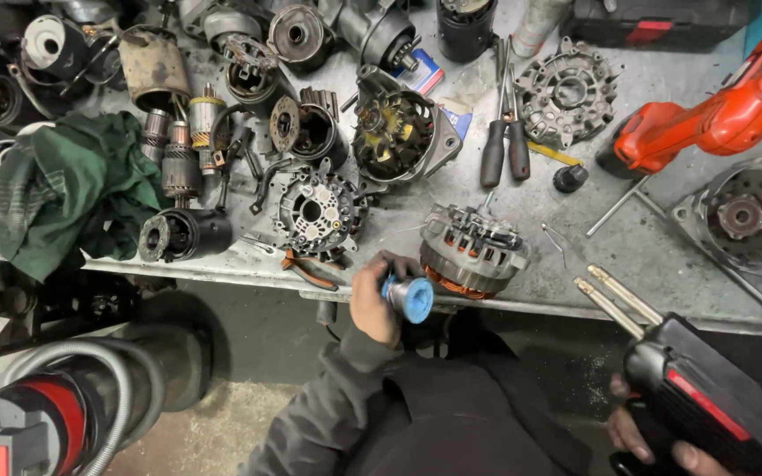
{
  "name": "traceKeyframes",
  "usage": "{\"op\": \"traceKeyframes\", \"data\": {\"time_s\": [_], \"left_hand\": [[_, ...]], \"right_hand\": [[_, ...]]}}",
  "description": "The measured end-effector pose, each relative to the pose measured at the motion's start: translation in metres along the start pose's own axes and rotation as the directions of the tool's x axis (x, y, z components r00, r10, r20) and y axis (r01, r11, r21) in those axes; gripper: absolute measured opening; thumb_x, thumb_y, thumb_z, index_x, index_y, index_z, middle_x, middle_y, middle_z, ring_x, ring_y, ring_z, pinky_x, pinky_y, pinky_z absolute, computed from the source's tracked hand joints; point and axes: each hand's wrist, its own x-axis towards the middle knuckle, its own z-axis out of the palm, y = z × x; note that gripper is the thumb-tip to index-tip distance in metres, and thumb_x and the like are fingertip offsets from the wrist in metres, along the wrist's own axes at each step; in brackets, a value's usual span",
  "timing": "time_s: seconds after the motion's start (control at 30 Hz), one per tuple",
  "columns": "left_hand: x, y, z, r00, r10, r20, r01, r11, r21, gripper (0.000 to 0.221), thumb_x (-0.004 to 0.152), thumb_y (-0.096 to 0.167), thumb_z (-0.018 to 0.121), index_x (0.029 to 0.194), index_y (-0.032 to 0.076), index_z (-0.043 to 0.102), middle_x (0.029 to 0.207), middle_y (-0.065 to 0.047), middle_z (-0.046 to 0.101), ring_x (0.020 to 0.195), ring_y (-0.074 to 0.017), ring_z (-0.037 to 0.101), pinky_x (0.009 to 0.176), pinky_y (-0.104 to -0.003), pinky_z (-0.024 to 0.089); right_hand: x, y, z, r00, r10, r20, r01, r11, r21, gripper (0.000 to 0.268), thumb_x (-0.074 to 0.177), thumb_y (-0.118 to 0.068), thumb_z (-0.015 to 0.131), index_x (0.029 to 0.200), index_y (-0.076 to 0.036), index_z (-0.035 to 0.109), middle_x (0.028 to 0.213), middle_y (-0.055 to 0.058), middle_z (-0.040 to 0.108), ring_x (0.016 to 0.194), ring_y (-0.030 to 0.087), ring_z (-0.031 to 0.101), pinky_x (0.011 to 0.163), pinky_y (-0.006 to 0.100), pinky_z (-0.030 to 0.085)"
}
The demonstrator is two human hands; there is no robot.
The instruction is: Soldering wires onto a car alternator component on a workbench.
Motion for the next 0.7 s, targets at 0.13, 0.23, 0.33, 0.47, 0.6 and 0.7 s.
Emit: {"op": "traceKeyframes", "data": {"time_s": [0.13, 0.23, 0.33, 0.47, 0.6, 0.7], "left_hand": [[0.007, 0.024, 0.010, 0.950, -0.312, -0.021, 0.255, 0.810, -0.529, 0.030, 0.104, 0.026, 0.046, 0.090, 0.003, 0.058, 0.091, -0.014, 0.067, 0.086, -0.0255, 0.066, 0.083, -0.040, 0.054], [0.012, 0.050, 0.012, 0.841, -0.537, 0.067, 0.437, 0.602, -0.668, 0.027, 0.102, 0.027, 0.048, 0.095, 0.005, 0.062, 0.094, -0.014, 0.069, 0.089, -0.0288, 0.067, 0.081, -0.048, 0.055], [0.021, 0.085, 0.017, 0.780, -0.618, 0.096, 0.519, 0.555, -0.650, 0.030, 0.098, 0.031, 0.050, 0.103, 0.006, 0.065, 0.101, -0.013, 0.072, 0.095, -0.0304, 0.067, 0.083, -0.055, 0.054], [0.013, 0.098, 0.017, 0.837, -0.522, 0.161, 0.481, 0.564, -0.672, 0.049, 0.088, 0.031, 0.055, 0.121, -0.004, 0.062, 0.112, -0.018, 0.074, 0.106, -0.0334, 0.070, 0.095, -0.057, 0.053], [-0.007, 0.092, 0.030, 0.925, -0.310, 0.219, 0.376, 0.667, -0.644, 0.060, 0.082, 0.019, 0.062, 0.136, -0.004, 0.052, 0.124, -0.018, 0.069, 0.116, -0.0334, 0.068, 0.106, -0.056, 0.049], [-0.017, 0.099, 0.035, 0.937, -0.267, 0.223, 0.346, 0.782, -0.517, 0.075, 0.075, 0.013, 0.070, 0.146, 0.001, 0.046, 0.132, -0.016, 0.063, 0.118, -0.0285, 0.066, 0.107, -0.052, 0.047]], "right_hand": [[0.001, 0.015, -0.026, 0.983, -0.176, 0.056, 0.158, 0.957, 0.245, 0.089, 0.087, -0.018, 0.081, 0.157, 0.004, 0.031, 0.142, 0.023, 0.049, 0.071, 0.021, 0.056, 0.064, 0.041, 0.047], [0.002, -0.004, -0.030, 0.989, -0.115, 0.096, 0.092, 0.973, 0.213, 0.086, 0.088, -0.020, 0.080, 0.155, 0.005, 0.032, 0.142, 0.021, 0.048, 0.073, 0.023, 0.057, 0.069, 0.045, 0.048], [0.004, 0.007, -0.072, 0.974, -0.027, 0.226, -0.008, 0.989, 0.150, 0.083, 0.090, -0.023, 0.079, 0.153, 0.007, 0.035, 0.121, 0.016, 0.054, 0.078, 0.026, 0.055, 0.076, 0.047, 0.048], [0.017, 0.013, -0.125, 0.910, -0.028, 0.414, -0.024, 0.993, 0.119, 0.076, 0.087, -0.025, 0.082, 0.142, 0.006, 0.038, 0.125, 0.022, 0.047, 0.066, 0.028, 0.062, 0.072, 0.052, 0.053], [0.031, -0.034, -0.083, 0.881, 0.160, 0.445, -0.185, 0.983, 0.015, 0.076, 0.088, -0.032, 0.082, 0.139, 0.007, 0.040, 0.077, 0.015, 0.060, 0.076, 0.026, 0.058, 0.078, 0.043, 0.047], [0.037, -0.039, -0.078, 0.939, 0.111, 0.326, -0.141, 0.988, 0.070, 0.076, 0.086, -0.033, 0.082, 0.136, 0.008, 0.042, 0.075, 0.012, 0.057, 0.071, 0.024, 0.055, 0.075, 0.043, 0.045]]}}
